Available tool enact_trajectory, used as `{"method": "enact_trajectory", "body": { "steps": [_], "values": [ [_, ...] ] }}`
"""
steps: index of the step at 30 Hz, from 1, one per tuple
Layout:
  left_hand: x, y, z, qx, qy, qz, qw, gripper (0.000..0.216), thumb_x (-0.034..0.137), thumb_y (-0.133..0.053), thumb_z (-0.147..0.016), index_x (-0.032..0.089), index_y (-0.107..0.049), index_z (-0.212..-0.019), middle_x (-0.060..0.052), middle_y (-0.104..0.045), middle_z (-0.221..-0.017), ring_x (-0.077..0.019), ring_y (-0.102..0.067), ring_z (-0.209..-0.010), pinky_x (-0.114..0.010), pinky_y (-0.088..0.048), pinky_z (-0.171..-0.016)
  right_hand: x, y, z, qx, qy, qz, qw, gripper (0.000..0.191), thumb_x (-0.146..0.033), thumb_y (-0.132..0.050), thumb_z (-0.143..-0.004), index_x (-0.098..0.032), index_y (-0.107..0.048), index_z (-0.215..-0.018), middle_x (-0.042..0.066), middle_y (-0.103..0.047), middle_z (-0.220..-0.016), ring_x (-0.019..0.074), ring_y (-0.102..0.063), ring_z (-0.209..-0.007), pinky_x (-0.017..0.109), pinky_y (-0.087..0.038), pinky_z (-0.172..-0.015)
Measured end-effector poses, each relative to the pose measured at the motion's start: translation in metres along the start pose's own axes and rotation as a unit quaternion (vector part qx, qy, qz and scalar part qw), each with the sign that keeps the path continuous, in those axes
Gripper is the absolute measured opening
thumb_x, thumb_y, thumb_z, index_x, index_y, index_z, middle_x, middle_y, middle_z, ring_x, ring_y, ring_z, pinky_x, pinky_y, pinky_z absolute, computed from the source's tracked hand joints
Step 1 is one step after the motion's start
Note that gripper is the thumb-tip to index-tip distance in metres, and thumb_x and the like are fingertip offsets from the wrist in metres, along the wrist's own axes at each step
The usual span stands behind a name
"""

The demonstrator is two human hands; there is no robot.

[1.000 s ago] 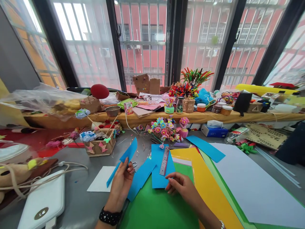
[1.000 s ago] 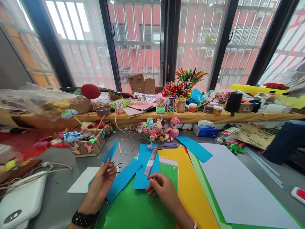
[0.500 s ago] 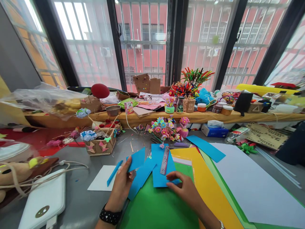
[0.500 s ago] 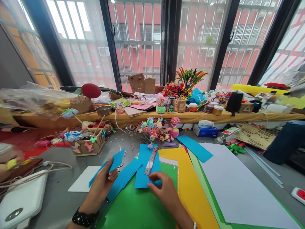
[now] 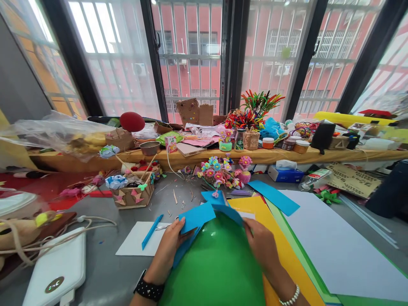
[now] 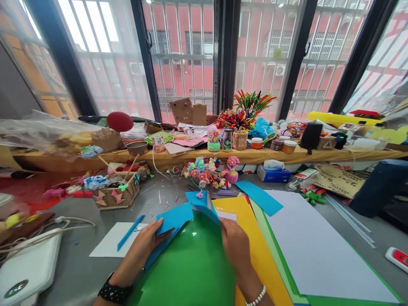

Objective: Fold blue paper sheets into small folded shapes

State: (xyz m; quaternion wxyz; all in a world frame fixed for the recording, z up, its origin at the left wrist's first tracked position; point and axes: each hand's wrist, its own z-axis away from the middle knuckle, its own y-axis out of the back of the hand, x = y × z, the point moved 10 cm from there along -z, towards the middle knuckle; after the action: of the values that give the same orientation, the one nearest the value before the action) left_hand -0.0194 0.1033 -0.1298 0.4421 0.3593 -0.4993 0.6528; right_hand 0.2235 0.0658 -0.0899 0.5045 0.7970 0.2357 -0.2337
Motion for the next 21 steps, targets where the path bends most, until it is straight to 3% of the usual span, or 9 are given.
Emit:
{"method": "enact_trajectory", "body": {
  "steps": [2,5,9,12,17,21],
  "values": [
    [0.001,0.001,-0.001,0.000,-0.005,-0.006,1.000,0.015,0.010,-0.051,-0.077,0.016,-0.057,-0.065,-0.001,-0.061,-0.066,-0.0141,-0.061,-0.062,-0.029,-0.051,-0.068,0.015,0.023,-0.004,0.054,-0.039,0.002,0.998,0.032,-0.026,-0.038,-0.083,-0.011,-0.062,-0.097,0.015,-0.065,-0.100,0.0266,-0.060,-0.089,0.035,-0.043,-0.077],
    [0.002,0.002,-0.001,0.000,-0.014,-0.024,1.000,0.011,0.011,-0.054,-0.075,0.017,-0.056,-0.066,0.000,-0.059,-0.064,-0.0145,-0.061,-0.059,-0.029,-0.051,-0.065,0.042,0.052,-0.008,0.112,-0.103,0.005,0.988,0.042,-0.037,-0.036,-0.083,-0.007,-0.061,-0.097,0.017,-0.067,-0.091,0.0277,-0.062,-0.077,0.034,-0.045,-0.067],
    [0.004,0.004,-0.001,0.009,-0.023,-0.074,0.997,0.011,0.017,-0.061,-0.069,0.019,-0.056,-0.078,0.003,-0.056,-0.059,-0.0131,-0.057,-0.054,-0.025,-0.049,-0.060,0.075,0.072,-0.013,0.128,-0.163,0.007,0.978,0.047,-0.041,-0.038,-0.078,-0.006,-0.062,-0.096,0.018,-0.068,-0.085,0.0293,-0.063,-0.075,0.035,-0.045,-0.063],
    [0.006,0.004,-0.002,0.006,-0.030,-0.128,0.991,0.024,0.026,-0.064,-0.064,0.018,-0.056,-0.085,0.005,-0.055,-0.057,-0.0126,-0.053,-0.052,-0.023,-0.045,-0.054,0.091,0.071,-0.016,0.101,-0.176,0.006,0.979,0.042,-0.039,-0.041,-0.073,-0.009,-0.063,-0.092,0.016,-0.069,-0.086,0.0284,-0.063,-0.074,0.034,-0.045,-0.062],
    [0.014,-0.005,-0.004,-0.032,-0.062,-0.228,0.971,0.029,0.040,-0.061,-0.061,0.017,-0.058,-0.078,0.006,-0.049,-0.052,-0.0130,-0.047,-0.050,-0.022,-0.039,-0.048,0.097,0.060,-0.019,0.042,-0.165,0.010,0.985,0.035,-0.037,-0.039,-0.073,-0.016,-0.063,-0.086,0.010,-0.069,-0.082,0.0248,-0.063,-0.072,0.031,-0.044,-0.061],
    [0.023,-0.012,-0.002,-0.063,-0.109,-0.314,0.941,0.028,0.044,-0.056,-0.064,0.016,-0.061,-0.067,0.003,-0.052,-0.057,-0.0151,-0.047,-0.056,-0.023,-0.036,-0.051,0.084,0.036,-0.021,-0.045,-0.124,0.017,0.991,0.020,-0.034,-0.050,-0.067,-0.018,-0.060,-0.062,0.004,-0.066,-0.063,0.0205,-0.060,-0.060,0.025,-0.040,-0.052]
  ]
}}
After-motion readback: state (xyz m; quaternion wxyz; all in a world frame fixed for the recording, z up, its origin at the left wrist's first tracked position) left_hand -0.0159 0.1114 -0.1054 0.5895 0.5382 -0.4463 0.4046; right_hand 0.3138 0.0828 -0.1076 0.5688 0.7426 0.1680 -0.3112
